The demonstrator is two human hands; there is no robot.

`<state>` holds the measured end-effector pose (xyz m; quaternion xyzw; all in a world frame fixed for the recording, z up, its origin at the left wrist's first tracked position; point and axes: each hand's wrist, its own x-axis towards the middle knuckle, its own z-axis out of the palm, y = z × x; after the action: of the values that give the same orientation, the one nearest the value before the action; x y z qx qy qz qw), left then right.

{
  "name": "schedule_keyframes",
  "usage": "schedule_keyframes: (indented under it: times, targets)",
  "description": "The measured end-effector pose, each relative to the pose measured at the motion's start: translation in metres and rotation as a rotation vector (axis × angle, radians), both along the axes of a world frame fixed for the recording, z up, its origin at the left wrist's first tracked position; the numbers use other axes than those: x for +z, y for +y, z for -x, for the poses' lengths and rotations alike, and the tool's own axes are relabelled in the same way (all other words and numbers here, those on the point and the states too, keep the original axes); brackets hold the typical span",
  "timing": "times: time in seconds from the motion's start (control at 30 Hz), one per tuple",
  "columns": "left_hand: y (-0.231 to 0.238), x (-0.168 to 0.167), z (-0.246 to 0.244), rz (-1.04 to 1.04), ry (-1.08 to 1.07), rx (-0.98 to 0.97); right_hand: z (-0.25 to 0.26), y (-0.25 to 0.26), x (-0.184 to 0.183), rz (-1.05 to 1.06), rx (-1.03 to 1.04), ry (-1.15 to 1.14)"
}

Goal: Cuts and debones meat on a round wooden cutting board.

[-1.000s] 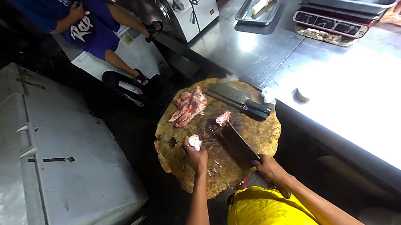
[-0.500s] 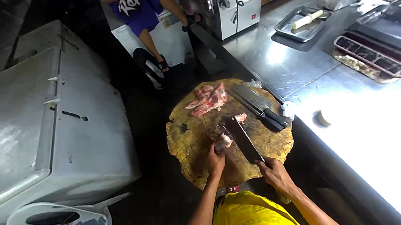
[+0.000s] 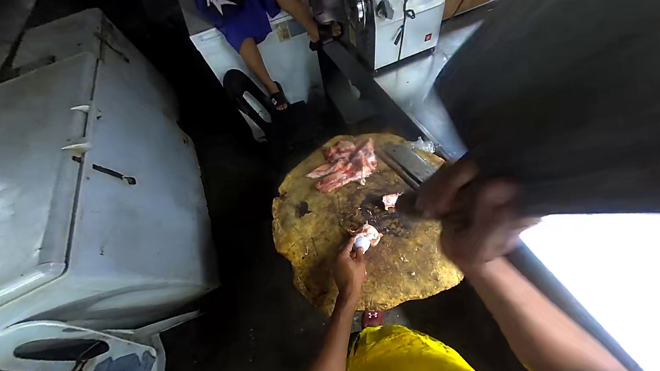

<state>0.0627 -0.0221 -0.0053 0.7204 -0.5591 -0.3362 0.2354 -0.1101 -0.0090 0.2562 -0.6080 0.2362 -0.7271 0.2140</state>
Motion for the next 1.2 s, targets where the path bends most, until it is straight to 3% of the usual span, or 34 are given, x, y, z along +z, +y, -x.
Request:
schedule_keyframes:
  times: [0.03,0.1,0.13,0.17,0.2,0.37,0.5,0.57,0.67,0.77,0.83,0.9,0.97,1.1,1.2]
  targets:
    - [-0.001,-0.001,0.000,0.035,-0.018,-0.006,-0.001,0.006,-0.061,-0.193,-0.096,0.170]
    - [0.002,0.001,-0.002,0.063,-0.064,-0.021,-0.003,0.030,-0.163,-0.907,-0.132,0.625]
    - [0.005,0.002,-0.001,0.035,-0.045,-0.015,-0.004,0.036,-0.195,-1.259,-0.043,0.734]
    - [0.006,0.001,-0.003,0.019,-0.028,-0.005,-0.005,0.039,-0.215,-1.467,0.013,0.782]
    - [0.001,0.001,-0.005,0.029,-0.017,-0.001,-0.007,0.037,-0.221,-1.540,0.027,0.825]
    - [0.010,-0.001,-0.005,0.036,-0.015,-0.007,-0.001,0.039,-0.205,-1.503,0.017,0.831]
    - [0.010,0.011,-0.005,0.006,-0.077,-0.023,0.007,0.033,-0.151,-1.330,-0.032,0.677]
    - [0.011,0.003,-0.006,0.035,-0.049,-0.033,0.008,0.031,-0.113,-1.169,-0.069,0.569]
    - [0.007,-0.009,-0.006,0.089,-0.012,-0.008,0.002,0.024,-0.075,-0.759,-0.142,0.392]
    - [0.007,-0.010,-0.007,0.094,-0.020,-0.007,-0.013,0.016,-0.087,-0.476,-0.174,0.315]
    - [0.006,-0.009,-0.007,0.094,-0.032,-0.012,-0.018,0.021,-0.126,-0.599,-0.226,0.487]
    - [0.007,0.000,-0.005,0.028,-0.068,-0.012,-0.017,0.028,-0.169,-1.090,-0.098,0.823]
    - [0.008,0.004,-0.003,-0.040,-0.065,0.011,-0.017,0.028,-0.200,-1.482,0.067,0.996]
    - [0.004,0.002,0.002,-0.105,-0.107,0.044,-0.014,0.038,-0.205,-1.614,0.086,1.069]
    - [-0.003,0.000,0.007,-0.083,-0.129,0.058,0.003,0.043,-0.205,-1.615,0.116,0.980]
